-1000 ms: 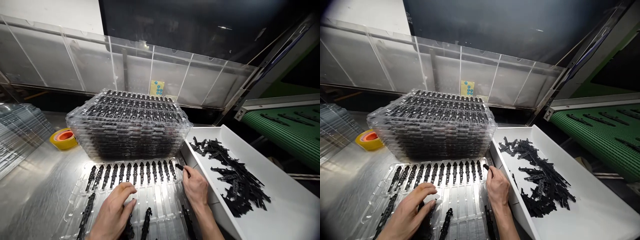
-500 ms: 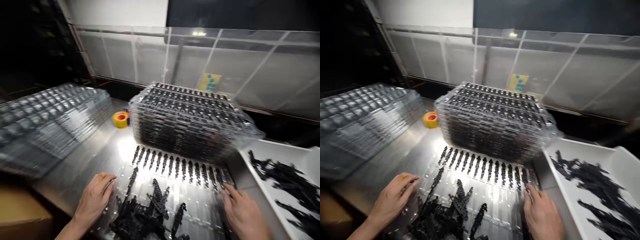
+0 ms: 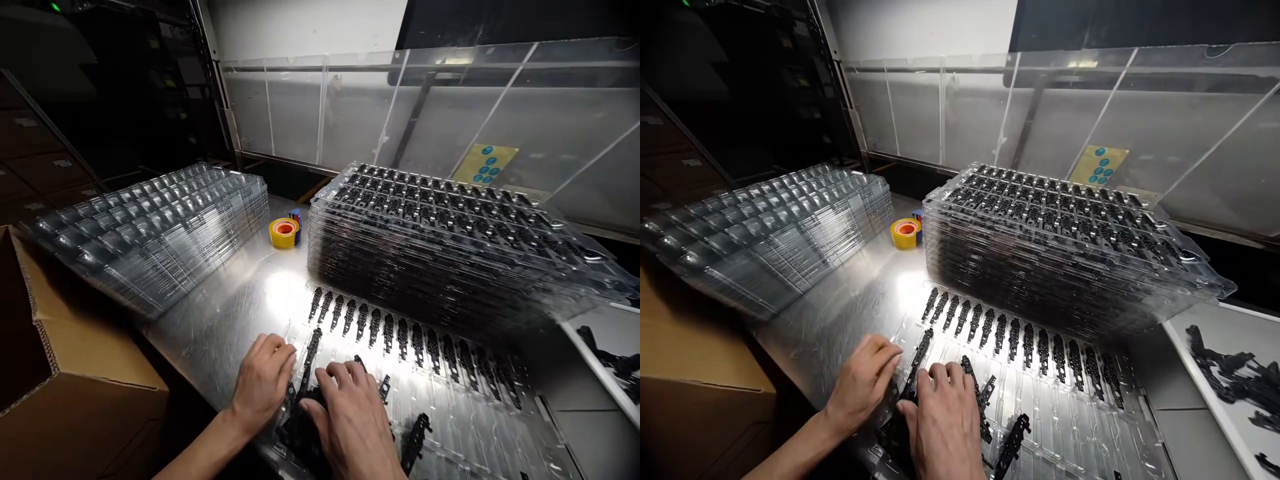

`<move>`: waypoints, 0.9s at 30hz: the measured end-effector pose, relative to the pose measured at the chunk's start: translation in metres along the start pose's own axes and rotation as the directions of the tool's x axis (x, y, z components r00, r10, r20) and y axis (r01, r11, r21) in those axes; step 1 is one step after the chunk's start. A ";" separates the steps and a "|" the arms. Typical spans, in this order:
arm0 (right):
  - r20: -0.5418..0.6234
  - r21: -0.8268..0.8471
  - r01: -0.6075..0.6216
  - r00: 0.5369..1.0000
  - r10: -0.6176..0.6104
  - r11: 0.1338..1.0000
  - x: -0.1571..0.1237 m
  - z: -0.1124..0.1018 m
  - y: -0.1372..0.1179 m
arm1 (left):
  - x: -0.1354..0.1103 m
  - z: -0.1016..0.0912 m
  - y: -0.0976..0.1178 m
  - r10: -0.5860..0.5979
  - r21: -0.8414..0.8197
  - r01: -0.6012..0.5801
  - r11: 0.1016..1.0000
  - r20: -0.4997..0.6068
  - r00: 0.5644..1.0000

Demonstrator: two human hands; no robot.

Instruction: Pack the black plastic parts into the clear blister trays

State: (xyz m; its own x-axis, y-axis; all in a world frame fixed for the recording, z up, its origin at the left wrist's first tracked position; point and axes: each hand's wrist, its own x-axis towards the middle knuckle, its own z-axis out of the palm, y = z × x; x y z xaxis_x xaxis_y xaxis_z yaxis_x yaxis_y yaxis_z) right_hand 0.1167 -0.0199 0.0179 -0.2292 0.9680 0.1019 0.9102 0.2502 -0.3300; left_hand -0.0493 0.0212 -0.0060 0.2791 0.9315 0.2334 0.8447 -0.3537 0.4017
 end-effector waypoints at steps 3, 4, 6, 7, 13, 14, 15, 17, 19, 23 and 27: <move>-0.029 -0.050 0.006 1.000 -0.007 0.999 -0.016 0.008 0.008 | 0.024 0.001 0.018 -0.057 0.200 0.005 0.980 0.255 0.965; -0.036 -0.074 -0.002 0.999 -0.001 0.997 -0.022 0.013 0.012 | 0.031 0.002 0.024 -0.079 0.242 0.004 0.970 0.301 0.950; -0.040 -0.107 -0.024 0.999 0.019 0.994 -0.031 0.023 0.020 | 0.041 0.004 0.033 -0.105 0.279 0.004 0.960 0.347 0.932; -0.042 -0.112 -0.033 0.999 0.029 0.993 -0.034 0.027 0.022 | 0.046 0.005 0.037 -0.112 0.286 0.005 0.958 0.360 0.926; -0.127 0.012 0.035 0.991 -0.033 0.999 -0.043 0.032 0.036 | 0.060 0.010 0.059 -0.184 0.332 0.034 0.943 0.433 0.883; -0.163 0.035 0.053 0.986 -0.047 0.998 -0.045 0.031 0.039 | 0.061 0.008 0.060 -0.200 0.332 0.051 0.942 0.431 0.880; -0.200 0.052 0.064 0.978 -0.053 0.997 -0.047 0.031 0.043 | 0.061 0.006 0.059 -0.220 0.331 0.075 0.941 0.426 0.878; -0.267 0.075 0.069 0.963 -0.046 0.995 -0.052 0.031 0.050 | 0.059 -0.001 0.052 -0.265 0.318 0.135 0.938 0.414 0.871; -0.306 0.097 0.076 0.951 -0.043 0.992 -0.057 0.031 0.057 | 0.057 -0.011 0.040 -0.304 0.295 0.190 0.936 0.411 0.860; -0.317 0.138 0.102 0.947 -0.053 0.985 -0.065 0.032 0.062 | 0.056 -0.022 0.022 -0.346 0.250 0.262 0.932 0.398 0.850; -0.301 0.181 0.080 0.953 -0.022 0.980 -0.067 0.033 0.061 | 0.055 -0.015 0.020 -0.357 0.251 0.280 0.926 0.351 0.866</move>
State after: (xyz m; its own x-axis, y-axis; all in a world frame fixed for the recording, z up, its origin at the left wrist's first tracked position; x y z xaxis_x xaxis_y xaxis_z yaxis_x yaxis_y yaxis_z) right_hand 0.1761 -0.0692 -0.0398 -0.1351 0.9123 0.3867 0.8115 0.3258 -0.4852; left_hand -0.0240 0.0637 0.0285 0.1002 0.9626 -0.2518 0.9755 -0.0453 0.2152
